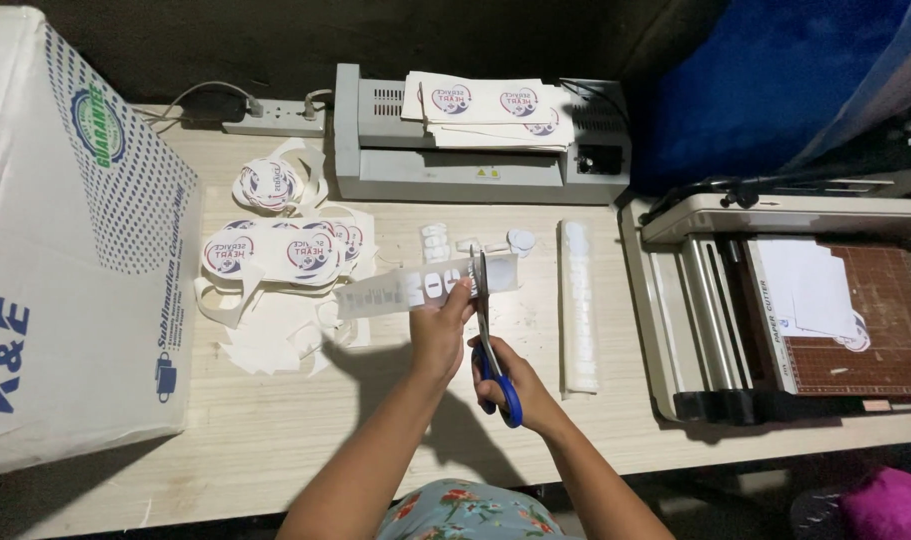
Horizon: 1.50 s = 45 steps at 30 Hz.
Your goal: The person uses blue-handled scissors to cut circular stickers from a printed sheet. They trim the edges of the stickers and separate them from the backing material, placing the cut pieces on the table.
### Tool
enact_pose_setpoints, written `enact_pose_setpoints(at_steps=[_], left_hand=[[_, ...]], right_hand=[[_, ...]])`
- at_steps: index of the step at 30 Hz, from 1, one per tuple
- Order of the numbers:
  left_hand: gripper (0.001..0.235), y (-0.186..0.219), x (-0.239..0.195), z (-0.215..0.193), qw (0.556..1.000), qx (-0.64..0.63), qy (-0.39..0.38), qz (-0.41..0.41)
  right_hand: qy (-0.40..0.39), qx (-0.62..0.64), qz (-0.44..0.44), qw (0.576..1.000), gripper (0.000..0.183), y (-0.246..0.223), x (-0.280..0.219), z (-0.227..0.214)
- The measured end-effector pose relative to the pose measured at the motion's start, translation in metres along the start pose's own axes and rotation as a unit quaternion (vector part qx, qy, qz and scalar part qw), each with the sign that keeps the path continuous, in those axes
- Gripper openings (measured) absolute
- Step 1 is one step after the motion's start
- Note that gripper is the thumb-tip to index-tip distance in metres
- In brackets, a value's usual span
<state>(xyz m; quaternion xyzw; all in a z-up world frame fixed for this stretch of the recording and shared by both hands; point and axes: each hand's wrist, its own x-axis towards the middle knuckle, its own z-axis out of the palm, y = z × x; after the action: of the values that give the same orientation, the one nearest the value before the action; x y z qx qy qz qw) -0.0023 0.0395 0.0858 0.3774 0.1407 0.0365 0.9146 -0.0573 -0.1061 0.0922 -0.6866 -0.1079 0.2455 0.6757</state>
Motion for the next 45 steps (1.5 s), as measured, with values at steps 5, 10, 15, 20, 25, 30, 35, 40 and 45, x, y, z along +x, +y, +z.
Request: enact_pose_setpoints(at_steps=[5,10,15,20,25,30,35,40,45], left_hand=[[0.021,0.002,0.004,-0.004,1.0,0.011,0.001,0.018],[0.022,0.004,0.008,-0.003,0.999,0.041,0.031,0.001],[0.022,-0.002,0.014,-0.008,0.999,0.014,0.022,0.02],[0.02,-0.007,0.019,-0.012,0.999,0.022,0.019,0.025],[0.02,-0.009,0.021,-0.014,0.999,0.029,0.028,0.022],[0.018,-0.024,0.021,-0.016,0.998,0.051,0.041,0.006],[0.019,-0.021,0.02,-0.011,0.997,0.064,0.031,0.008],[0.02,-0.027,0.022,-0.016,0.998,0.06,0.032,0.003],[0.017,-0.02,0.017,-0.008,0.986,0.153,0.058,-0.026]], right_hand=[[-0.014,0.017,-0.009,1.0,0.1,0.009,0.005,-0.001],[-0.026,0.033,-0.001,0.999,0.089,0.007,0.008,-0.003],[-0.017,0.033,0.021,0.999,0.074,0.009,0.012,-0.004],[-0.014,0.002,0.032,0.999,0.069,0.013,0.014,-0.006],[-0.019,0.037,0.057,0.997,0.075,0.014,0.017,-0.006],[-0.044,0.088,-0.043,0.994,0.085,0.024,0.023,-0.013],[-0.015,0.061,0.002,0.998,0.071,0.03,0.025,-0.016],[0.01,0.049,0.045,0.998,0.062,0.023,0.022,-0.011],[-0.022,0.095,-0.008,0.995,0.07,0.037,0.021,-0.015]])
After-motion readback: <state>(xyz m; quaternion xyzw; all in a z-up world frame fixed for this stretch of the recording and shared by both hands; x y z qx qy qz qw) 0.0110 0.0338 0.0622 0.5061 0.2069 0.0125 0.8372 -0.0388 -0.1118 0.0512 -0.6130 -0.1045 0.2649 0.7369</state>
